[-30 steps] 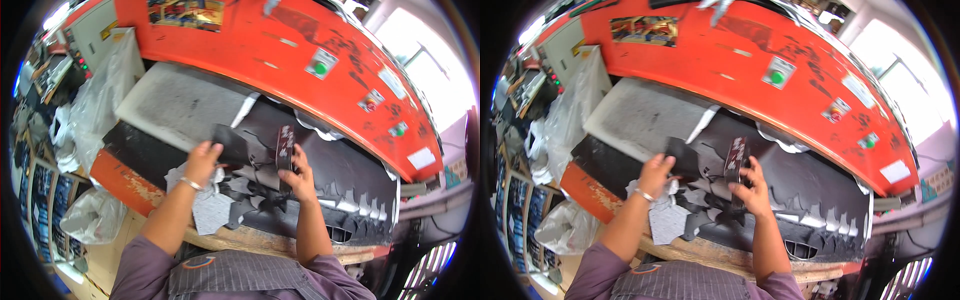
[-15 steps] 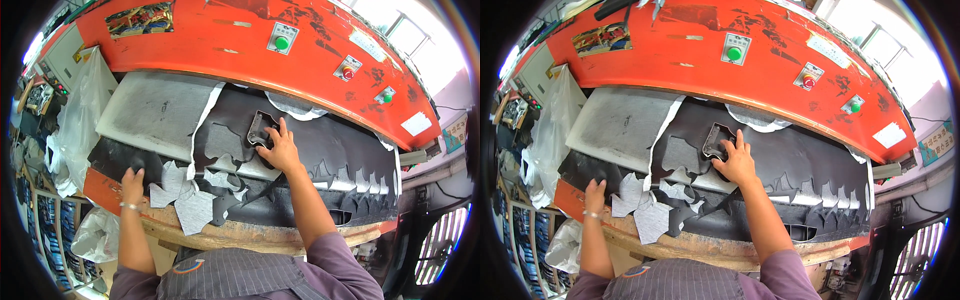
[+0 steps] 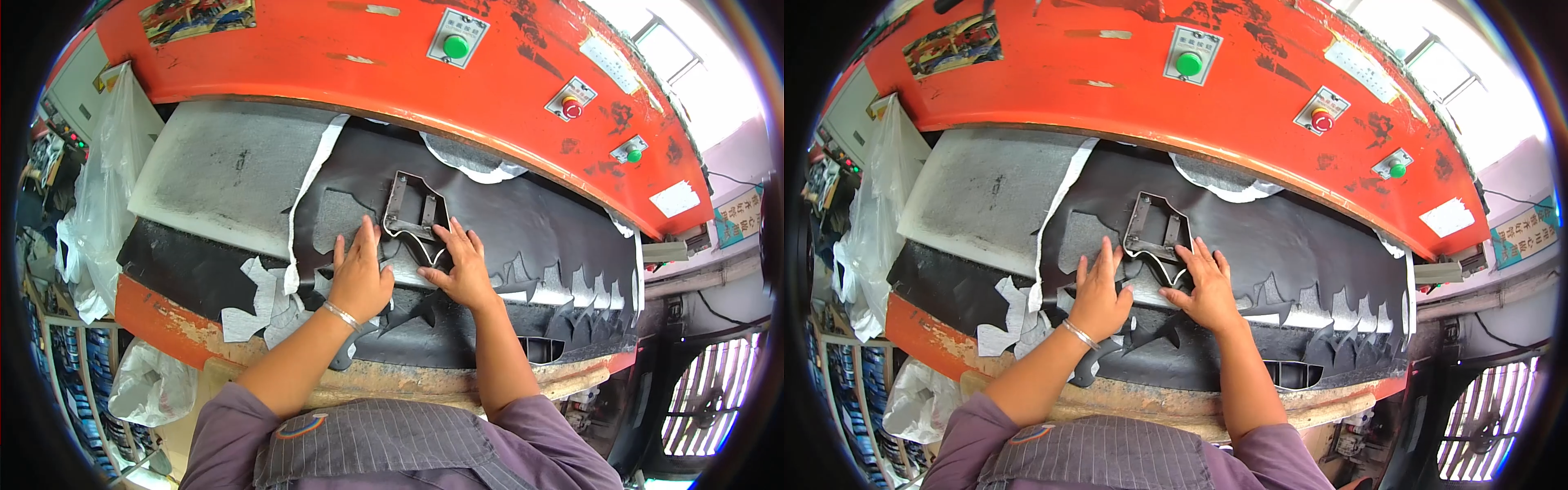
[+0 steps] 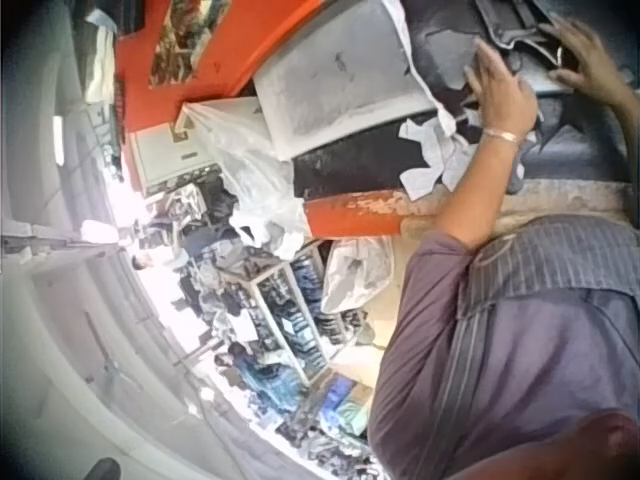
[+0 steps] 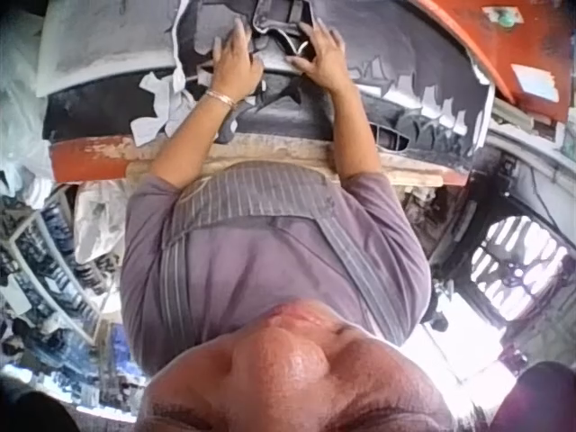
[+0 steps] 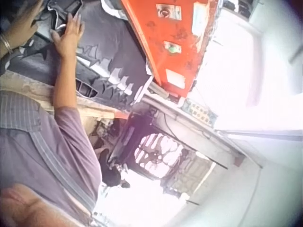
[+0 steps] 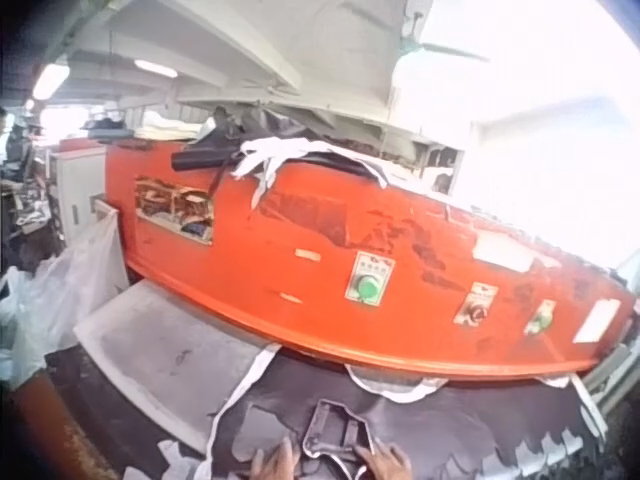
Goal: Use an industrial hydraulic press and metal die cutters to cut shoe components from leather sheets.
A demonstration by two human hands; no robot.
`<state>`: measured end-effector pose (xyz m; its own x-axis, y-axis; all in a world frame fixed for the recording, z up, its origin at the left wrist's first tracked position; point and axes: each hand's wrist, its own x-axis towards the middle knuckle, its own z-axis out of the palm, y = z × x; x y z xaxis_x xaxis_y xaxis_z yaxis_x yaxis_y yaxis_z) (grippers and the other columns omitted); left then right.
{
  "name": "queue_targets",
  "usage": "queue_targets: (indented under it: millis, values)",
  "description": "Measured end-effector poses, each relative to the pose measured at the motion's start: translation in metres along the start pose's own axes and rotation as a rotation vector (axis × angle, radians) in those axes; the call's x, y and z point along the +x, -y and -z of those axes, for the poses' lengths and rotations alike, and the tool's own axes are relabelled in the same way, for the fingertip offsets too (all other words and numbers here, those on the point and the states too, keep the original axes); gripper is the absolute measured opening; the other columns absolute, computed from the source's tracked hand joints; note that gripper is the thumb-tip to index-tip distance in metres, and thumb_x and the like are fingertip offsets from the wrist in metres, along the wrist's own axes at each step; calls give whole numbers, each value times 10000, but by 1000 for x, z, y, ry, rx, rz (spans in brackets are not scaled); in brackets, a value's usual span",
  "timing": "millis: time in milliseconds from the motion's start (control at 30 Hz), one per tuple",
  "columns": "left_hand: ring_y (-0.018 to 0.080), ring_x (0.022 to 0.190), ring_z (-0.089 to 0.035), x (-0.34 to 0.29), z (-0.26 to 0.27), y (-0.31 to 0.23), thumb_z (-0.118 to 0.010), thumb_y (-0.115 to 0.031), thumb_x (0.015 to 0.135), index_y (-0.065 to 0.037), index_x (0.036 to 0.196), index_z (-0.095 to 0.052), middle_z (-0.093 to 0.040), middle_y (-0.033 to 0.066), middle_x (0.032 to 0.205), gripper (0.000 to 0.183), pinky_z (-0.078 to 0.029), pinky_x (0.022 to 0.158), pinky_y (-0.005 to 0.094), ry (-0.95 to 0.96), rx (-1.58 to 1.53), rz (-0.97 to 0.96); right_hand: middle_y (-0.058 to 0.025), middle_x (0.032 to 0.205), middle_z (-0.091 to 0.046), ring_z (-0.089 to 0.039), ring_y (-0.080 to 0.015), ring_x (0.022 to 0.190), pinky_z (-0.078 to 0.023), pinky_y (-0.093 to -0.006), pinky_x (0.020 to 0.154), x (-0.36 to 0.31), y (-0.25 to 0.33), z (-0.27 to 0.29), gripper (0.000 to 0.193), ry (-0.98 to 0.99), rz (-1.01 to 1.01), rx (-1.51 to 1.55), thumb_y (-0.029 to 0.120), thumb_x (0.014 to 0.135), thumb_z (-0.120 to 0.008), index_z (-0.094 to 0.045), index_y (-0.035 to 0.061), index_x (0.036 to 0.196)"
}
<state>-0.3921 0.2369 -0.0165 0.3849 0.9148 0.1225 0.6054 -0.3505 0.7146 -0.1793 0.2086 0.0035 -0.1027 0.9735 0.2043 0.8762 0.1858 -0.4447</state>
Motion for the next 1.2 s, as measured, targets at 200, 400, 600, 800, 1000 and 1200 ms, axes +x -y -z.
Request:
queue_targets:
  millis: [200, 400, 600, 800, 1000, 1200]
  values:
    - [290, 1340, -382, -7, -5, 10, -609, -135, 787, 66, 1466, -78, -483, 149, 1398, 885, -108, 1139, 494, -63, 3, -118, -219, 1339, -499, -340, -320, 1371, -209, -495, 1118, 1, -10, 2, 734, 61, 21, 8, 381, 709, -767, -501, 55, 1310]
    - [304, 1333, -389, 11, 17, -6, -626, -155, 786, 96, 1445, -82, -484, 171, 1385, 891, -126, 1138, 502, -33, 89, -130, -236, 1364, -465, -323, -331, 1377, -202, -484, 1125, 18, -4, 15, 744, 30, 25, -18, 376, 723, -755, -475, 49, 1329]
    - [360, 1274, -432, 11, 20, -5, -654, -188, 800, 17, 1431, -282, -529, 201, 1298, 761, -256, 1095, 492, -216, 1, -60, -201, 1461, -365, -278, -347, 1397, -212, -478, 1129, -3, -16, 43, 903, -197, -17, 211, 435, 708, -776, -372, 55, 1420]
    - [281, 840, -610, 92, 71, -118, -625, -85, 860, -15, 944, -648, -650, 119, 871, 112, -473, 750, 346, -509, -200, -435, -161, 1434, -397, -364, -242, 1320, -270, -377, 1098, 15, -102, 225, 524, -1267, -117, 314, 297, 1005, -450, -367, -48, 1391]
    - [296, 677, -510, 144, 72, -160, -607, -135, 836, -80, 691, -563, -538, 86, 685, 161, -411, 633, 403, -621, 236, -669, -255, 1328, -473, -410, -420, 1263, -335, -481, 1050, 56, -199, 301, 487, -1530, -180, -779, 341, 999, -443, -476, -44, 1294]
    - [307, 765, -578, 28, 10, -162, -537, -227, 832, -67, 729, -586, -565, 114, 737, 196, -478, 680, 455, -418, 79, -404, -241, 1148, -601, -591, -330, 1052, -481, -436, 901, 0, -209, 270, 274, -1228, 376, -279, 215, 950, -578, -641, 10, 1121]
